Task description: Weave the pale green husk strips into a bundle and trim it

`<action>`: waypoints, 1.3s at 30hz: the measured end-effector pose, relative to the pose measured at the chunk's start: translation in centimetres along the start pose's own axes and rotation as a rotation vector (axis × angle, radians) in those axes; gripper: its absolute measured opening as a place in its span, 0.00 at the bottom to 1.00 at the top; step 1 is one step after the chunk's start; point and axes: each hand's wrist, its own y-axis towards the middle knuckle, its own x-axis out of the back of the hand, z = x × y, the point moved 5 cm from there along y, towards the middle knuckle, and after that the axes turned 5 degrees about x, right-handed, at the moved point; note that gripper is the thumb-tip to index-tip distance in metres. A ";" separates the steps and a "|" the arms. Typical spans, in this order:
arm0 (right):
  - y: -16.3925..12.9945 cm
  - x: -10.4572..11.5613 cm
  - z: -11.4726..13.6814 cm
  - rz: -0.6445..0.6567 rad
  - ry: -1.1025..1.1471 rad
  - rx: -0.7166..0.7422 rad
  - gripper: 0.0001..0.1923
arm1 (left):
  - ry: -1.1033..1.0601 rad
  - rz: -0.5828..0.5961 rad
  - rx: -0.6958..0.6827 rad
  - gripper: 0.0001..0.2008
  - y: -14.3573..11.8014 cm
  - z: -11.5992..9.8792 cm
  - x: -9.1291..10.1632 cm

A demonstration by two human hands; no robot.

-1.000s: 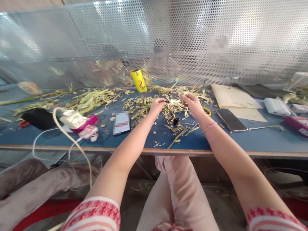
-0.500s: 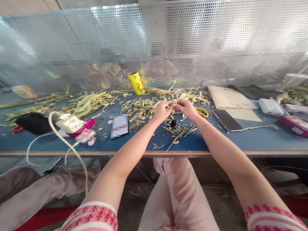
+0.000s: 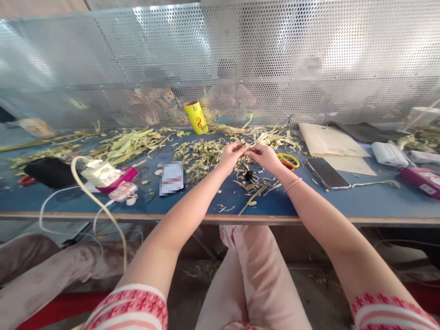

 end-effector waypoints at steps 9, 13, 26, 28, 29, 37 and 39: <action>0.1 1.1 0.6 -0.122 0.182 0.029 0.11 | 0.037 0.066 0.054 0.17 -0.5 0.2 -0.5; 0.1 0.6 0.2 -0.065 0.318 -0.050 0.13 | 0.046 0.050 0.053 0.17 -0.5 0.1 -0.4; 0.0 0.3 -0.3 -0.101 0.449 -0.151 0.10 | 0.094 0.040 0.011 0.16 -0.6 -0.3 -0.7; -0.1 0.5 -0.2 -0.121 0.415 -0.136 0.08 | 0.109 0.031 -0.004 0.16 -0.5 -0.2 -0.5; -0.1 0.8 0.0 -0.139 0.374 -0.117 0.08 | 0.119 0.021 -0.013 0.16 -0.3 -0.1 -0.4; -0.3 1.6 1.8 -0.172 0.073 0.090 0.05 | 0.177 -0.034 -0.062 0.18 0.0 -0.2 0.3; -0.3 1.5 1.8 -0.162 0.051 0.094 0.05 | 0.207 -0.033 -0.071 0.17 -0.1 -0.4 0.2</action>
